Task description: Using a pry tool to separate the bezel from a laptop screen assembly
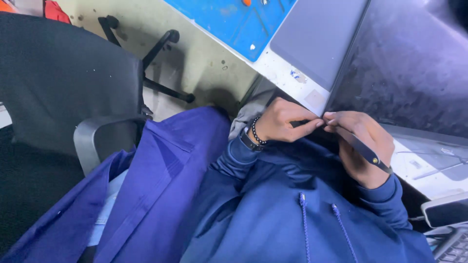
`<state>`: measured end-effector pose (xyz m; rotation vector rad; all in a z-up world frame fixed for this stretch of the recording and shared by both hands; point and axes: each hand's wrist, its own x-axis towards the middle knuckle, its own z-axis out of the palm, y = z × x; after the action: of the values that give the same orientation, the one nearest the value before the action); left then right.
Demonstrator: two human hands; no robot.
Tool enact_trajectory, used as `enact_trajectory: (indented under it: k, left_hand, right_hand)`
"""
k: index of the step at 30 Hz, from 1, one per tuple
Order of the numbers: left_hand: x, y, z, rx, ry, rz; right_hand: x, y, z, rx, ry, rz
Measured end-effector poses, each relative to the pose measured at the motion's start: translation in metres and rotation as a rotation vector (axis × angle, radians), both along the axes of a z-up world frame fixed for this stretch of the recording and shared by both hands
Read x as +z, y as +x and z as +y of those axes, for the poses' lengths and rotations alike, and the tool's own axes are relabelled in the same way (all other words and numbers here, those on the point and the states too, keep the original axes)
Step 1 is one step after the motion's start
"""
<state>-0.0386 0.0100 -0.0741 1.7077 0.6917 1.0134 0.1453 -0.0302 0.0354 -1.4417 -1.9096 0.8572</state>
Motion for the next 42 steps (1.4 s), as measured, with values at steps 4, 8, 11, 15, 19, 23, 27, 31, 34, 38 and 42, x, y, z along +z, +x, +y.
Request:
enact_trajectory:
  k: [4, 8, 11, 15, 19, 23, 27, 31, 34, 38, 42]
  left_hand:
    - [0.005, -0.004, 0.002, 0.030, 0.234, 0.117]
    - [-0.016, 0.000, -0.005, 0.017, 0.159, 0.047]
    - [-0.018, 0.003, -0.007, 0.040, 0.073, -0.042]
    - [-0.026, 0.005, -0.013, 0.062, 0.037, -0.055]
    - [-0.022, 0.004, -0.012, 0.071, 0.046, -0.049]
    - [-0.002, 0.005, 0.000, 0.137, 0.270, 0.051]
    - [0.026, 0.005, 0.010, 0.263, 0.497, 0.075]
    - [0.044, -0.005, 0.009, 0.230, 0.481, 0.062]
    - [0.057, 0.002, 0.005, 0.233, 0.384, -0.029]
    - [0.068, 0.025, 0.005, 0.168, 0.399, -0.037]
    - [0.062, 0.031, 0.006, 0.139, 0.340, -0.073]
  right_hand:
    - [0.003, 0.002, 0.002, -0.007, -0.011, 0.041]
    - [0.003, 0.003, 0.007, 0.053, 0.000, 0.015]
    - [0.002, 0.004, 0.007, 0.082, 0.030, -0.047]
    - [-0.002, 0.002, 0.003, 0.093, -0.013, -0.041]
    - [0.001, -0.004, 0.009, 0.052, 0.079, -0.069]
    - [-0.006, 0.000, 0.006, 0.072, 0.080, -0.073]
    - [-0.004, -0.004, 0.009, 0.047, 0.137, -0.117]
    - [-0.013, 0.003, 0.007, 0.044, 0.081, -0.071]
    - [-0.016, 0.006, 0.004, 0.032, 0.068, -0.063]
    - [-0.025, 0.014, 0.000, 0.104, 0.043, -0.034]
    - [-0.030, 0.018, 0.002, 0.093, 0.056, -0.001]
